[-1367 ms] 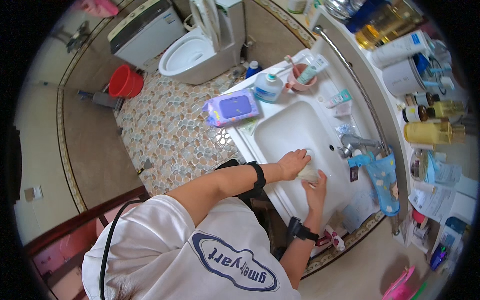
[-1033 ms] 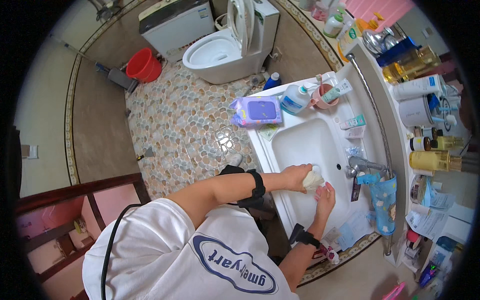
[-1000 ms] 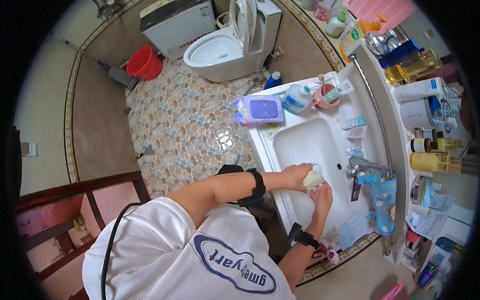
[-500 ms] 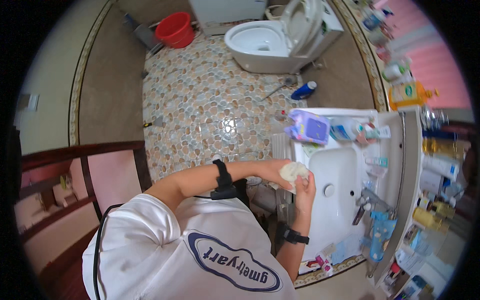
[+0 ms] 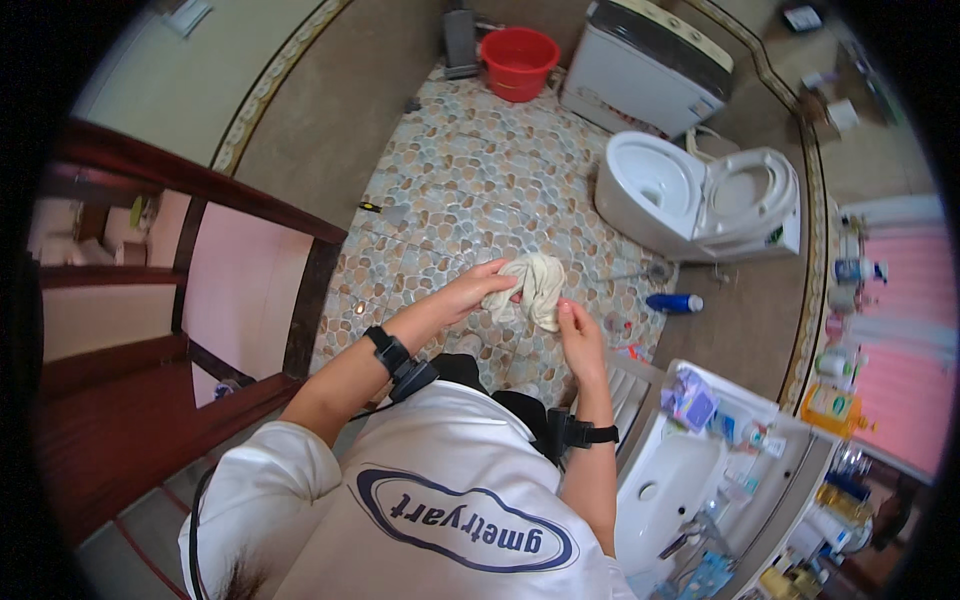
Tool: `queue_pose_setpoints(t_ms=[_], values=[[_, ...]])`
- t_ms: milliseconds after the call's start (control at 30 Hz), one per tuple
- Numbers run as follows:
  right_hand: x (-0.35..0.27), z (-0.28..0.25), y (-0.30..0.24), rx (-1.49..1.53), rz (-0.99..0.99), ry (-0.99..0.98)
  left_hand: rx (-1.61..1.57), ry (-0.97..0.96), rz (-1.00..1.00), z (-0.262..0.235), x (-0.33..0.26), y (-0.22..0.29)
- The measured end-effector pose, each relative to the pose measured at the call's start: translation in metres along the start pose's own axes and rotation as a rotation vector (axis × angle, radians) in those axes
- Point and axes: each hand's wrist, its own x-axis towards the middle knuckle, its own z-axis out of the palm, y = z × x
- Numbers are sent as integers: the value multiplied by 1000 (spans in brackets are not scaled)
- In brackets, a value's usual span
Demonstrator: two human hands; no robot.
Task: The person cleans a wall with a cloth, then washes the cloth in a bathroom sink. They proceed to wipe a door and a small green stool in a bedroom.
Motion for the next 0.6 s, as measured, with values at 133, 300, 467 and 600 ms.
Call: queue_pose_setpoints(t_ms=[133, 300, 467, 600], values=[[44, 50, -12, -51, -160, -87, -53, 62, 90, -35, -26, 9], [86, 95, -54, 117, 6, -478, 31, 404, 244, -65, -64, -1], [111, 125, -70, 423, 179, -549, 488, 922, 426, -94, -97, -20], [130, 136, -96, 514, 172, -740, 860, 1376, 553, -83, -113, -13]])
